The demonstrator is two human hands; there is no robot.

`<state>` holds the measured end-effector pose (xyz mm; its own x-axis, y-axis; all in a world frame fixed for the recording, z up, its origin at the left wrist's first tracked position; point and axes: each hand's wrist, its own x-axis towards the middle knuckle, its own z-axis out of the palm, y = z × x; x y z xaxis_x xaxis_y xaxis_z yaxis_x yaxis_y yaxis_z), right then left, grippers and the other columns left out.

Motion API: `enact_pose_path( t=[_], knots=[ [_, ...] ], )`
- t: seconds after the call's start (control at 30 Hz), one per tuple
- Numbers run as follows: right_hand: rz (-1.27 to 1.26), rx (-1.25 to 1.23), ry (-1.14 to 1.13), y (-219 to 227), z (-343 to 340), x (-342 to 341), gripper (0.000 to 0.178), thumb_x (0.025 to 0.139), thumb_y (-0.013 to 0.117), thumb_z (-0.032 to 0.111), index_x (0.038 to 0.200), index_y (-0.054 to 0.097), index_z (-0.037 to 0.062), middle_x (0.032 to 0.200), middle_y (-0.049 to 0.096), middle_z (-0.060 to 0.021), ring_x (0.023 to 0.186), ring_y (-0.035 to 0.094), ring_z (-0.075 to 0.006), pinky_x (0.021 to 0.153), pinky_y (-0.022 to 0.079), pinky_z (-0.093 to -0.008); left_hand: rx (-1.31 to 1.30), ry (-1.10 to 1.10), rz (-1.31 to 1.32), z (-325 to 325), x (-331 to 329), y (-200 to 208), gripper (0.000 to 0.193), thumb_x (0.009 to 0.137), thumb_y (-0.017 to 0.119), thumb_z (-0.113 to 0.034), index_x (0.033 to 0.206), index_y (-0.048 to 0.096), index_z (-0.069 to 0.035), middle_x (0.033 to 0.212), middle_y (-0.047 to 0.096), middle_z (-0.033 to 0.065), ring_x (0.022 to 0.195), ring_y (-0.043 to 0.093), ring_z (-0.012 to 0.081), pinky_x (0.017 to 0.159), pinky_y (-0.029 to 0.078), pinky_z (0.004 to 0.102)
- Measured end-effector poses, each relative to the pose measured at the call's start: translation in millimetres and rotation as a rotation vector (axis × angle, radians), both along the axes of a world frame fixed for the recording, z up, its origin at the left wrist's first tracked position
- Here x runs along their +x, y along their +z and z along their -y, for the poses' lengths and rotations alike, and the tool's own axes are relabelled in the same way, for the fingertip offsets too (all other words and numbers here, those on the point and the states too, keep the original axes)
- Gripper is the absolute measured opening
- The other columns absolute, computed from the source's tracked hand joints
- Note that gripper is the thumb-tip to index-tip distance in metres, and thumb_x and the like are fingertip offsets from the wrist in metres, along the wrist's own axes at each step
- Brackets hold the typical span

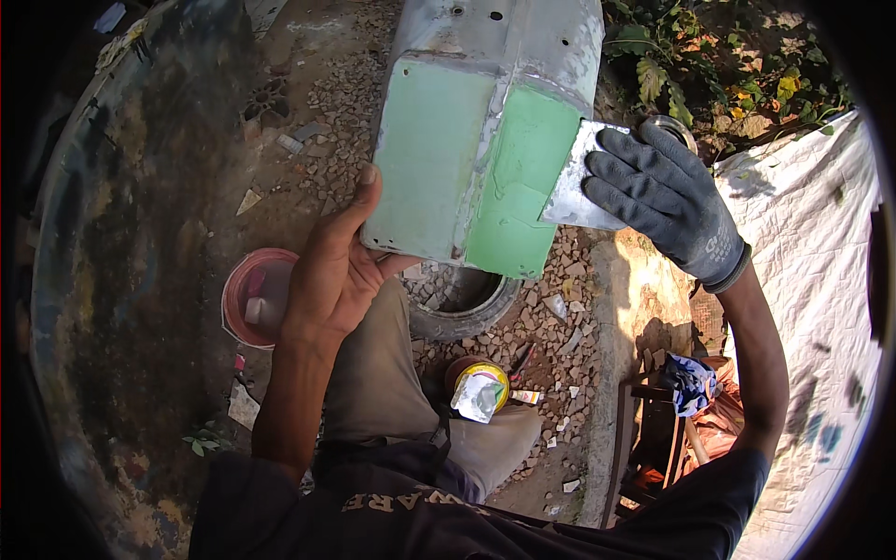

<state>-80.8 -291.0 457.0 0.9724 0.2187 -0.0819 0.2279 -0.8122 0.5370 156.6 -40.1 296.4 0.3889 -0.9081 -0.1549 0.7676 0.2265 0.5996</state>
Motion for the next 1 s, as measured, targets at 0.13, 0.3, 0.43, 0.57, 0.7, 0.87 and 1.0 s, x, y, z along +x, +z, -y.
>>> enact_pose_path(
  t=[0.13, 0.3, 0.43, 0.57, 0.7, 0.87, 1.0],
  knots=[
    [0.110, 0.025, 0.120, 6, 3, -25, 0.042, 0.090, 0.065, 0.012, 0.131, 0.070, 0.0109, 0.144, 0.067, -0.0081, 0.137, 0.061, -0.0319, 0.117, 0.048, -0.0489, -0.028, -0.001, -0.003, 0, -2, 3, 0.054, 0.112, 0.053, -0.036, 0.153, 0.046, -0.001, 0.145, 0.063, 0.0166, 0.131, 0.066, 0.0280, 0.110, 0.057, 0.0484],
    [0.324, 0.018, 0.187, 19, -10, -12, 0.043, 0.086, 0.070, 0.016, 0.128, 0.071, 0.0116, 0.136, 0.070, -0.0096, 0.132, 0.064, -0.0344, 0.110, 0.051, -0.0520, 0.006, 0.019, 0.051, 7, -2, 4, 0.055, 0.111, 0.056, -0.037, 0.150, 0.047, 0.001, 0.142, 0.065, 0.0177, 0.129, 0.066, 0.0285, 0.109, 0.058, 0.0495],
    [0.275, 0.012, 0.277, 30, -23, 40, 0.048, 0.089, 0.066, 0.013, 0.136, 0.070, 0.0109, 0.146, 0.065, -0.0103, 0.142, 0.057, -0.0324, 0.118, 0.046, -0.0493, -0.069, 0.028, 0.073, 11, 4, 7, 0.055, 0.109, 0.060, -0.034, 0.147, 0.049, 0.003, 0.140, 0.065, 0.0199, 0.129, 0.066, 0.0302, 0.108, 0.059, 0.0500],
    [0.288, 0.134, 0.333, 25, -23, 69, 0.044, 0.096, 0.064, 0.027, 0.137, 0.070, 0.0129, 0.144, 0.066, -0.0108, 0.136, 0.061, -0.0330, 0.117, 0.044, -0.0532, -0.106, 0.042, 0.102, 15, 3, 10, 0.057, 0.108, 0.063, -0.033, 0.145, 0.049, 0.008, 0.139, 0.064, 0.0228, 0.129, 0.066, 0.0328, 0.110, 0.058, 0.0515],
    [0.270, 0.147, 0.359, 14, -17, 75, 0.044, 0.094, 0.065, 0.023, 0.136, 0.070, 0.0129, 0.143, 0.067, -0.0105, 0.137, 0.061, -0.0319, 0.116, 0.044, -0.0511, -0.117, 0.038, 0.101, 19, 7, 6, 0.057, 0.108, 0.063, -0.033, 0.145, 0.049, 0.009, 0.139, 0.063, 0.0247, 0.130, 0.065, 0.0348, 0.110, 0.057, 0.0538],
    [0.239, 0.135, 0.293, 14, -17, 68, 0.046, 0.092, 0.066, 0.023, 0.137, 0.070, 0.0128, 0.144, 0.067, -0.0110, 0.138, 0.060, -0.0303, 0.118, 0.043, -0.0508, -0.123, 0.037, 0.113, 18, 8, 11, 0.055, 0.109, 0.062, -0.031, 0.145, 0.049, 0.008, 0.139, 0.063, 0.0254, 0.131, 0.064, 0.0355, 0.111, 0.056, 0.0558],
    [0.227, 0.169, 0.293, 10, -10, 58, 0.046, 0.092, 0.066, 0.017, 0.137, 0.070, 0.0127, 0.144, 0.067, -0.0085, 0.140, 0.059, -0.0285, 0.121, 0.041, -0.0492, -0.117, 0.012, 0.093, 13, 8, 10, 0.055, 0.108, 0.063, -0.031, 0.145, 0.050, 0.007, 0.140, 0.063, 0.0239, 0.131, 0.064, 0.0355, 0.112, 0.055, 0.0566]
  ],
)
